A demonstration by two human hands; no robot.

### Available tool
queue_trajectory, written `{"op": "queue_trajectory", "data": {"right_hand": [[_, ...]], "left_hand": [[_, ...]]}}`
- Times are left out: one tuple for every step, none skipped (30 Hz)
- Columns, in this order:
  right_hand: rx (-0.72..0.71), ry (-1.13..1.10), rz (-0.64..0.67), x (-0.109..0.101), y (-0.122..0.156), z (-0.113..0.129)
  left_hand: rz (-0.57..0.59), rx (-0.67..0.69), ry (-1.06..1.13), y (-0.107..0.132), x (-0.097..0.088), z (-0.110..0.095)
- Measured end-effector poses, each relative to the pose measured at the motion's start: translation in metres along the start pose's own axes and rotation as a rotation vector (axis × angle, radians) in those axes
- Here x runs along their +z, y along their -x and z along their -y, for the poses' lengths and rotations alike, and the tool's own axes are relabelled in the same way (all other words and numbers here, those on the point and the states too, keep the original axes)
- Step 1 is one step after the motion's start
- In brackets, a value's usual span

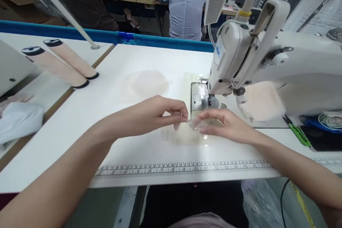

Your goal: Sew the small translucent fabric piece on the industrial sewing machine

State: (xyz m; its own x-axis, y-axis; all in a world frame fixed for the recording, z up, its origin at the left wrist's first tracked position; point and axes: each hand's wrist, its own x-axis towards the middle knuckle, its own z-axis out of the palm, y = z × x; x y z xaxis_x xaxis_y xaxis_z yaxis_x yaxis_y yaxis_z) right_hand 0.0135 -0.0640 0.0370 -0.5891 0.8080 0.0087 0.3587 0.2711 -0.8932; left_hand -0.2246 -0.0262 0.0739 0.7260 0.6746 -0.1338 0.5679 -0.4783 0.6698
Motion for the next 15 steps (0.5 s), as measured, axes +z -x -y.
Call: {"op": "queue_trajectory", "data": {"right_hand": [[0.048,-0.129,0.041,0.001,-0.005,0.005],[0.083,-0.232,0.064,0.002,-0.010,0.009],[0.107,-0.300,0.069,0.003,-0.016,0.013],[0.124,-0.340,0.065,0.005,-0.021,0.016],[0.137,-0.361,0.060,0.006,-0.026,0.018],[0.145,-0.374,0.058,0.008,-0.032,0.020],[0.149,-0.385,0.057,0.010,-0.037,0.022],[0.147,-0.396,0.057,0.013,-0.042,0.024],[0.139,-0.407,0.053,0.016,-0.048,0.026],[0.131,-0.416,0.044,0.019,-0.054,0.028],[0.124,-0.419,0.030,0.022,-0.060,0.029],[0.121,-0.420,0.007,0.025,-0.067,0.030],[0.122,-0.418,-0.023,0.028,-0.075,0.031],[0.123,-0.413,-0.060,0.031,-0.084,0.031],[0.121,-0.407,-0.106,0.033,-0.095,0.030]], "left_hand": [[-0.005,-0.012,0.033,0.006,-0.005,0.002],[-0.015,-0.030,0.064,0.011,-0.009,0.006],[-0.023,-0.055,0.097,0.017,-0.012,0.011],[-0.033,-0.080,0.135,0.024,-0.015,0.018],[-0.036,-0.105,0.176,0.031,-0.018,0.026],[-0.035,-0.128,0.217,0.038,-0.020,0.035],[-0.052,-0.151,0.253,0.046,-0.022,0.044],[-0.055,-0.188,0.277,0.054,-0.024,0.053],[-0.081,-0.223,0.293,0.061,-0.026,0.061],[-0.125,-0.255,0.308,0.067,-0.028,0.068],[-0.179,-0.279,0.325,0.072,-0.030,0.074],[-0.251,-0.291,0.340,0.074,-0.033,0.080],[-0.327,-0.294,0.352,0.074,-0.038,0.086],[-0.403,-0.288,0.353,0.071,-0.043,0.091],[-0.478,-0.278,0.333,0.066,-0.050,0.097]]}}
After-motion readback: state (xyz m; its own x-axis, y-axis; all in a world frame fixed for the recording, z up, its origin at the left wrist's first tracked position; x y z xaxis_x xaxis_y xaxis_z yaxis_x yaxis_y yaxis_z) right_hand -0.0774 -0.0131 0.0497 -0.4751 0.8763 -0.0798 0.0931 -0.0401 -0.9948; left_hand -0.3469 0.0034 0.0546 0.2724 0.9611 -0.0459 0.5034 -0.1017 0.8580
